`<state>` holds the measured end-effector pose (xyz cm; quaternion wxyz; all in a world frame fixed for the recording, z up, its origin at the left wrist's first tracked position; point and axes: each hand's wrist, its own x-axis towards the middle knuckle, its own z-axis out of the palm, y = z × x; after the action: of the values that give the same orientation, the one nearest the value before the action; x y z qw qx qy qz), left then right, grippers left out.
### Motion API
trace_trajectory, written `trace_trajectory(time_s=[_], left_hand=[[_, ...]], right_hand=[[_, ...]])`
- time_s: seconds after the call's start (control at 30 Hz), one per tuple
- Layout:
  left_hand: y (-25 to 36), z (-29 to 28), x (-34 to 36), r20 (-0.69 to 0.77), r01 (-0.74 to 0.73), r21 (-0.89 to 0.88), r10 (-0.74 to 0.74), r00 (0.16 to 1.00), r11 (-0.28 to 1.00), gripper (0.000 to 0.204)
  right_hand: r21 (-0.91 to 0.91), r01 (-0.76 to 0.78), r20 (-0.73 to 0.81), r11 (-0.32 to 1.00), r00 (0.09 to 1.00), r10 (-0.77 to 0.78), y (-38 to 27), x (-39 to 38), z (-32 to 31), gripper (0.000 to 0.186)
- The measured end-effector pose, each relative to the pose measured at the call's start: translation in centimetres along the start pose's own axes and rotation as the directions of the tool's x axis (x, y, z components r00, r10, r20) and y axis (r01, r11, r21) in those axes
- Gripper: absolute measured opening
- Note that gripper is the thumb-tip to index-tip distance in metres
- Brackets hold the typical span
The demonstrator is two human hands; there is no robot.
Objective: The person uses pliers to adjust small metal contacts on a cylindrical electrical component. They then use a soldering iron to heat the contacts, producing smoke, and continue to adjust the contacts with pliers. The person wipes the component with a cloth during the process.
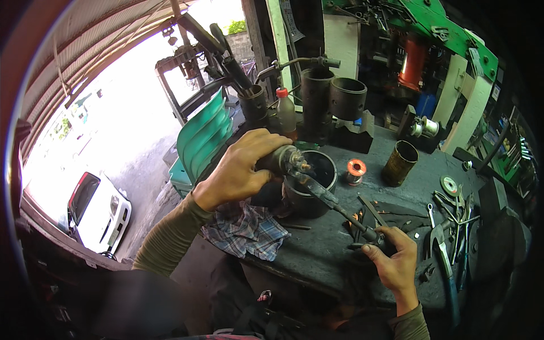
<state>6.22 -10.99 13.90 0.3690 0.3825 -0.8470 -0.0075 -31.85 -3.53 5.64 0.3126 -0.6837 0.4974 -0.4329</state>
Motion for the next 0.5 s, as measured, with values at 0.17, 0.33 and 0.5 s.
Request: trace_trajectory(time_s=[0.17, 0.33, 0.5], left_hand=[[0.46, 0.0, -0.28, -0.046, -0.033, 0.034, 0.035, 0.998, 0.999, 0.068], [1.09, -0.27, -0.12, -0.019, -0.002, -0.007, 0.002, 1.0, 1.0, 0.069], [0.75, -0.23, -0.31, -0.005, -0.049, 0.018, 0.049, 0.999, 0.999, 0.072]], right_hand=[[-0.038, 0.039, -0.01, 0.999, 0.999, -0.039, -0.56, -0.56, -0.04, 0.045], [-0.003, 0.038, -0.017, 0.999, 0.999, -0.038, -0.61, -0.77, 0.0, 0.044], [-0.028, 0.032, 0.005, 0.999, 0.999, -0.032, -0.44, -0.74, -0.18, 0.043]])
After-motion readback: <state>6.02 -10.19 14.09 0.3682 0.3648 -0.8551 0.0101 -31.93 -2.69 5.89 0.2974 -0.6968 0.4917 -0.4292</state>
